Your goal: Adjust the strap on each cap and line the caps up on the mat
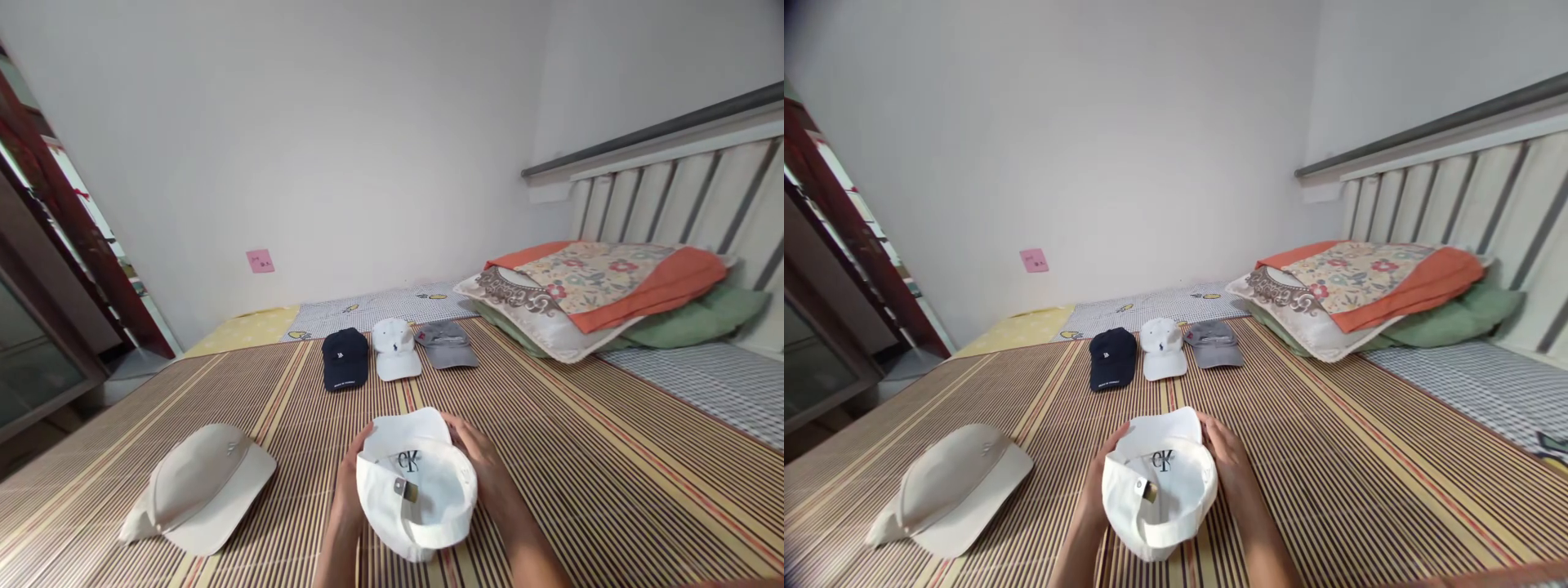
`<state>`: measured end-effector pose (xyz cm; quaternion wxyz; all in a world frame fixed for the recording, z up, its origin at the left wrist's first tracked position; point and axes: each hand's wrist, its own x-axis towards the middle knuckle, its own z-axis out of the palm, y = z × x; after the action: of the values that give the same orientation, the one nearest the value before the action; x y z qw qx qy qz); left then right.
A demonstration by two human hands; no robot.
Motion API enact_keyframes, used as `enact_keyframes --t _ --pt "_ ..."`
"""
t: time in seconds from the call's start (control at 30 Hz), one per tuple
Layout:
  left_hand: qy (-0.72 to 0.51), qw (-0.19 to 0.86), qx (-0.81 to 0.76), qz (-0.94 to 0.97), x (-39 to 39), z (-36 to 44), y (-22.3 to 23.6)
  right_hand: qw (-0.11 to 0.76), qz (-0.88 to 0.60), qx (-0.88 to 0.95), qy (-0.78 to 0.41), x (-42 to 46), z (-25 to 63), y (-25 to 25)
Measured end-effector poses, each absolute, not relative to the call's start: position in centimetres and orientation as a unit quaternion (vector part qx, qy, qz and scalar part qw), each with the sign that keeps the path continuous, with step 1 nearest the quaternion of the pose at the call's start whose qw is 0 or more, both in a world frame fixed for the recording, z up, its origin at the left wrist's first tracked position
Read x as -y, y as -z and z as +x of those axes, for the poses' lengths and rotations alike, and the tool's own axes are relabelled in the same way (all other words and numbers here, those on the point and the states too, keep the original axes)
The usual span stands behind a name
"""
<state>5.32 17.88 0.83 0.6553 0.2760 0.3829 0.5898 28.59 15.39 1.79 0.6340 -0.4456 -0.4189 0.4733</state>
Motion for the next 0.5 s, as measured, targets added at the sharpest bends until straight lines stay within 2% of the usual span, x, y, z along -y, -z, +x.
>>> enact_keyframes --t 0.07,0.17,0.33,0.5 --pt "-0.574 0.627 -0.421 0.317 -17.7 4.3 -1.1 0.629 -0.438 0.420 -0.485 -15.3 28.8 -1.8" --pt "-0.590 0.501 -0.506 0.381 -16.9 2.0 -2.5 0.631 -0.443 0.406 -0.491 -15.4 28.9 -1.6" --pt "-0.519 0.317 -0.555 0.567 -13.7 0.3 -7.7 0.632 -0.446 0.419 -0.475 -15.8 28.6 -1.6" --pt "-0.393 0.358 -0.521 0.668 -10.3 3.5 -10.7 0.630 -0.480 0.406 -0.455 -16.6 28.2 -1.0"
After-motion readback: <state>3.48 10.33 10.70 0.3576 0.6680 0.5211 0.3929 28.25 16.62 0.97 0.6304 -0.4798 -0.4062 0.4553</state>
